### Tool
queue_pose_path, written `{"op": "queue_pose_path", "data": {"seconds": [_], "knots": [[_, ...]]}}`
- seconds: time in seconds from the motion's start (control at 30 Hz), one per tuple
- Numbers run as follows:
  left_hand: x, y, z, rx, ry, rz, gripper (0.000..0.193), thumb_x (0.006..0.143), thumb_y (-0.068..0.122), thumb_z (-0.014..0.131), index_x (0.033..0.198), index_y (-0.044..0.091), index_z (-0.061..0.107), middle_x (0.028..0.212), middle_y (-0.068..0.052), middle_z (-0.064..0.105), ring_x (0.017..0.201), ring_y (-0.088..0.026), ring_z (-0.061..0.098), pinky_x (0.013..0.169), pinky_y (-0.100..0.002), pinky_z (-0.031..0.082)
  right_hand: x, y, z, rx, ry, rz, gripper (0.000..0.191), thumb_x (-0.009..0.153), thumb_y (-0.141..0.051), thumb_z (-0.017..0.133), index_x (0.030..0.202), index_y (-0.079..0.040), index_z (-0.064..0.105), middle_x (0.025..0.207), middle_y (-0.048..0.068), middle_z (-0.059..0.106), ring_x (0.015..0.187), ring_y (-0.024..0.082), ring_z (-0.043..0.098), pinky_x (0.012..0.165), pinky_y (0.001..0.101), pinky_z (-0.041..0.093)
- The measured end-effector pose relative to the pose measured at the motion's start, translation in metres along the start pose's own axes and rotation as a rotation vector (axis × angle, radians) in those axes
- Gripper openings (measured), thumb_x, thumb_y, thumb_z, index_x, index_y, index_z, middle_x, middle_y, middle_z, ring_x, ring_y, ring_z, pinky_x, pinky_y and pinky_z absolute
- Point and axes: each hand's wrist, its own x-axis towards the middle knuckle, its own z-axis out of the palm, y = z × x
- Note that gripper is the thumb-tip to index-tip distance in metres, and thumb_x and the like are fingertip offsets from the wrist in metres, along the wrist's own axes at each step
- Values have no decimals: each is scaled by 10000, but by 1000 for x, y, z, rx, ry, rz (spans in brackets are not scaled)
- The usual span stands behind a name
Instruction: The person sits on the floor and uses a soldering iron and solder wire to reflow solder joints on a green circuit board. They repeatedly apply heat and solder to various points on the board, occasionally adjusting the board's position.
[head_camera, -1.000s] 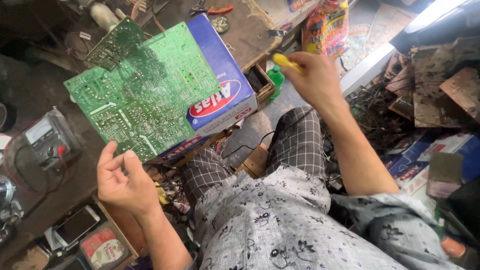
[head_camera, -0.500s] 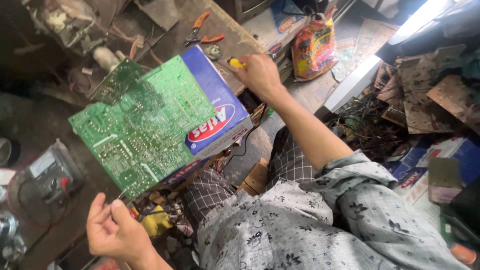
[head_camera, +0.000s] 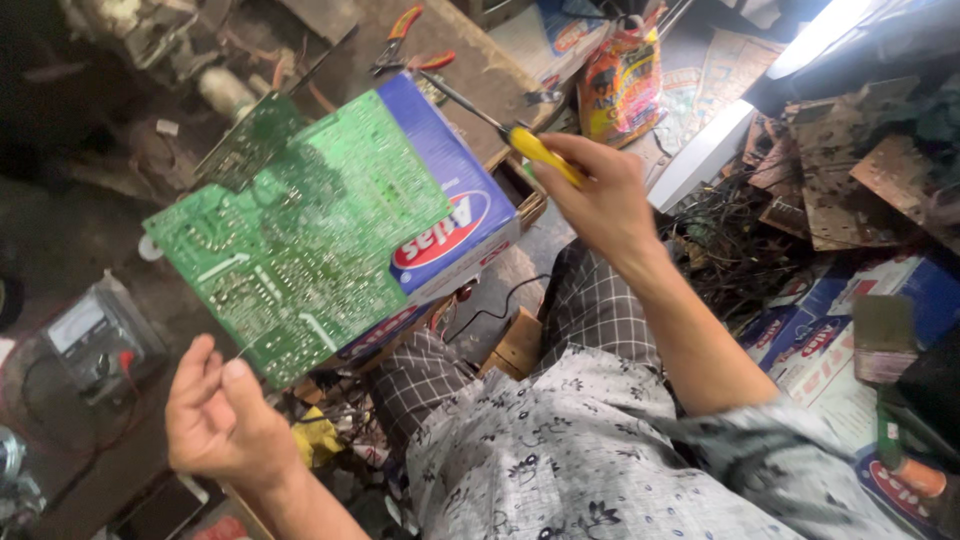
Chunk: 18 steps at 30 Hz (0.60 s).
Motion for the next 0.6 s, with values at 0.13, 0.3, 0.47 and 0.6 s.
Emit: {"op": "queue_pose_path", "data": {"seconds": [0.13, 0.3, 0.47, 0.6], "knots": [[4, -2, 14, -118, 22, -172, 284, 955, -60, 608, 1234, -111, 589, 1329, -257, 626, 1194, -285, 652, 1099, -394, 520, -54, -20, -24, 13, -18, 19, 289, 946, -147, 829, 1193, -20, 749, 959, 86, 780, 815, 122, 698, 743, 247, 556], [1, -18, 20, -89, -34, 26, 59, 1018, -45, 660, 1056, -61, 617, 1332, -172, 663, 1364, -303, 566, 1185, -421, 453, -93, -50, -45, -145, -197, -156, 256, 937, -75, 843, 1158, 13, 750, 939, 121, 747, 739, 112, 677, 677, 229, 516], [1, -20, 25, 0, -6, 24, 60, 1005, -2, 700, 1012, -24, 645, 1270, -138, 709, 1340, -286, 578, 1174, -411, 449, -101, -75, -43, -104, -293, -220, 299, 900, -39, 838, 1176, 17, 739, 1009, 148, 744, 798, 129, 696, 633, 201, 528], [-1, -16, 30, 39, 5, 3, 73, 1001, 9, 712, 986, 2, 640, 1264, -124, 710, 1344, -277, 556, 1168, -397, 443, -107, -92, -43, -131, -339, -228, 312, 884, -37, 845, 1175, 8, 742, 999, 144, 745, 773, 119, 704, 661, 212, 538]]}}
